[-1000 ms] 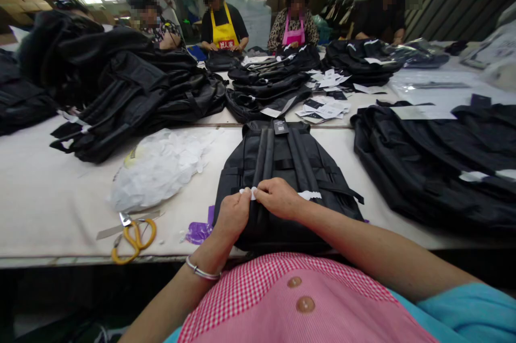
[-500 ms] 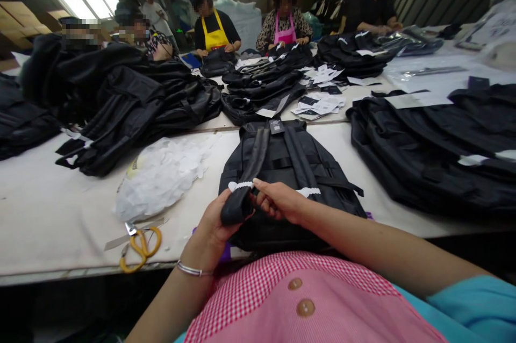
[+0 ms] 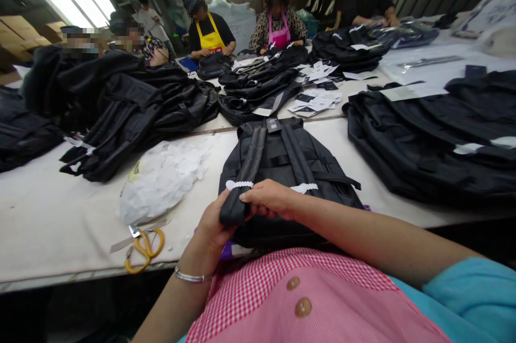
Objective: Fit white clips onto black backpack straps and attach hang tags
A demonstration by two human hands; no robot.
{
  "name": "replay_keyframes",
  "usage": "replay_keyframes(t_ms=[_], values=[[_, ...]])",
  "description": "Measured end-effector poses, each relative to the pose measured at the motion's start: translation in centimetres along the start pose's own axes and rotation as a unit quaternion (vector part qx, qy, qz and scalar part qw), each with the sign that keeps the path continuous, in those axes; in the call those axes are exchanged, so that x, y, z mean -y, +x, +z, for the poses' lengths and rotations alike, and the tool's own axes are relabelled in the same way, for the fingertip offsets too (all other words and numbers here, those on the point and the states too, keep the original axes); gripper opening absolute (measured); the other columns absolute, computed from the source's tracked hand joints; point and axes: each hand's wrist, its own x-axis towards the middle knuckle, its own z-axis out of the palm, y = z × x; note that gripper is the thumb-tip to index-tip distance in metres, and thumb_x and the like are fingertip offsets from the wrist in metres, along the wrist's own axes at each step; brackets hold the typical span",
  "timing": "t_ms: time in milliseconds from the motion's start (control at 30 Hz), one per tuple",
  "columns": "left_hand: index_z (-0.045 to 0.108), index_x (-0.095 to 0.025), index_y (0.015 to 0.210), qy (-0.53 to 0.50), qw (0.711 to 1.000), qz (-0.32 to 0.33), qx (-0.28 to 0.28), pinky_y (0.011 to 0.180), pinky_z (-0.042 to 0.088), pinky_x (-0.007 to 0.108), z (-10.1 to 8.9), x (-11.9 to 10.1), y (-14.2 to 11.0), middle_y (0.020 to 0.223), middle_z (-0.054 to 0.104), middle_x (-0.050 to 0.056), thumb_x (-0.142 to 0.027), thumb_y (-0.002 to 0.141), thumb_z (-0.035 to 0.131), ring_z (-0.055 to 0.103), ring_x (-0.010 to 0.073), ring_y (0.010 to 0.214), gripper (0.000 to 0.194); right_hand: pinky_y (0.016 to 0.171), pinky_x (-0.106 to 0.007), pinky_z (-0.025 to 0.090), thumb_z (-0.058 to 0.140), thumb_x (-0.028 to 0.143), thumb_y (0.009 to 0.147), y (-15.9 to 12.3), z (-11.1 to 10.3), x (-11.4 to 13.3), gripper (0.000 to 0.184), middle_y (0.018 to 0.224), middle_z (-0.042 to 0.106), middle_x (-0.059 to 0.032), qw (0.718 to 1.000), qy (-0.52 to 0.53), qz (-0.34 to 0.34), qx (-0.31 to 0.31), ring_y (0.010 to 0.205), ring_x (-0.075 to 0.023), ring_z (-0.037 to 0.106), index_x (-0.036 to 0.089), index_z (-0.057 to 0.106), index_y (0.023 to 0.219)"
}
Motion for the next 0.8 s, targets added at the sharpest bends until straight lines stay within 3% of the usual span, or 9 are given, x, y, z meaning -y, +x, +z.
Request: replay_keyframes(t_ms=[100, 200, 300, 367, 500, 567, 700, 800], values=[[0.064, -0.014, 0.11, -0.015, 0.998, -0.049, 0.035, 0.062, 0.061, 0.039, -0.6, 0.1, -1.4, 0.094, 0.072, 0.014, -0.049, 0.093, 0.047, 0.069, 0.0258, 0.082, 0.042, 0.036, -0.019, 0.028, 0.061, 0.028, 0.078, -0.4, 0.0, 0.2, 0.02, 0.059, 0.059, 0.0004, 1.0, 0.028, -0.011, -0.003, 0.043, -0.0066, 0.042, 0.015, 0.058, 0.064], [0.065, -0.012, 0.111, 0.029, 0.995, -0.069, 0.066, 0.056, 0.06, 0.033, -1.4, 0.2, -2.4, 0.103, 0.07, 0.017, -0.053, 0.088, 0.054, 0.07, 0.0281, 0.084, 0.048, 0.039, -0.017, 0.03, 0.063, 0.025, 0.076, -0.4, 0.3, 0.0, 0.018, 0.056, 0.057, 0.0019, 0.999, 0.001, -0.039, -0.033, 0.044, -0.0054, 0.043, 0.014, 0.058, 0.063], [0.068, -0.009, 0.099, 0.088, 0.995, -0.02, 0.035, 0.052, 0.057, 0.023, -1.8, 0.6, -2.5, 0.093, 0.071, 0.015, -0.041, 0.083, 0.068, 0.069, 0.0191, 0.07, 0.036, 0.04, -0.016, 0.03, 0.063, 0.03, 0.08, -0.1, 0.4, -0.5, 0.023, 0.058, 0.058, 0.0015, 0.996, -0.009, -0.075, -0.045, 0.044, -0.0043, 0.042, 0.013, 0.061, 0.065], [0.068, -0.009, 0.093, 0.092, 0.996, 0.017, 0.01, 0.052, 0.056, 0.021, -1.8, 1.0, -2.1, 0.084, 0.071, 0.011, -0.036, 0.078, 0.074, 0.066, 0.0151, 0.065, 0.031, 0.038, -0.016, 0.03, 0.058, 0.041, 0.086, 0.1, 0.2, -1.0, 0.031, 0.063, 0.06, 0.0001, 0.997, 0.019, -0.06, -0.043, 0.044, -0.0049, 0.042, 0.013, 0.063, 0.073], [0.067, -0.011, 0.091, 0.111, 0.992, 0.063, -0.001, 0.052, 0.054, 0.022, -1.2, 2.1, -1.3, 0.078, 0.069, 0.007, -0.039, 0.073, 0.077, 0.064, 0.0142, 0.062, 0.034, 0.035, -0.017, 0.029, 0.047, 0.061, 0.088, 0.6, -0.3, -2.2, 0.052, 0.066, 0.062, -0.0021, 0.998, 0.061, -0.001, -0.02, 0.043, -0.0055, 0.042, 0.012, 0.065, 0.079], [0.067, -0.013, 0.095, 0.148, 0.986, 0.072, -0.004, 0.052, 0.055, 0.024, -0.8, 2.5, -1.1, 0.079, 0.07, 0.006, -0.042, 0.074, 0.075, 0.065, 0.0167, 0.064, 0.038, 0.036, -0.017, 0.029, 0.054, 0.06, 0.085, 0.8, -0.2, -2.6, 0.05, 0.062, 0.061, -0.001, 0.998, 0.066, 0.0, -0.016, 0.043, -0.0058, 0.042, 0.012, 0.067, 0.08], [0.068, -0.019, 0.096, 0.281, 0.958, 0.04, -0.036, 0.064, 0.059, 0.033, -0.3, 2.5, -1.4, 0.088, 0.073, 0.006, -0.045, 0.074, 0.072, 0.069, 0.0245, 0.077, 0.035, 0.048, -0.016, 0.041, 0.073, 0.035, 0.073, 0.8, 0.5, -3.1, 0.024, 0.065, 0.063, 0.0017, 0.994, 0.083, -0.026, -0.072, 0.052, -0.0068, 0.052, 0.013, 0.072, 0.082], [0.07, -0.026, 0.085, 0.39, 0.914, 0.072, -0.087, 0.065, 0.059, 0.034, -0.1, 2.3, -1.2, 0.087, 0.073, 0.002, -0.045, 0.073, 0.072, 0.07, 0.0281, 0.084, 0.023, 0.047, -0.016, 0.041, 0.079, 0.038, 0.064, 1.5, 0.4, -3.2, 0.027, 0.065, 0.063, 0.003, 0.994, 0.034, -0.004, -0.102, 0.056, -0.0093, 0.056, 0.015, 0.073, 0.078]])
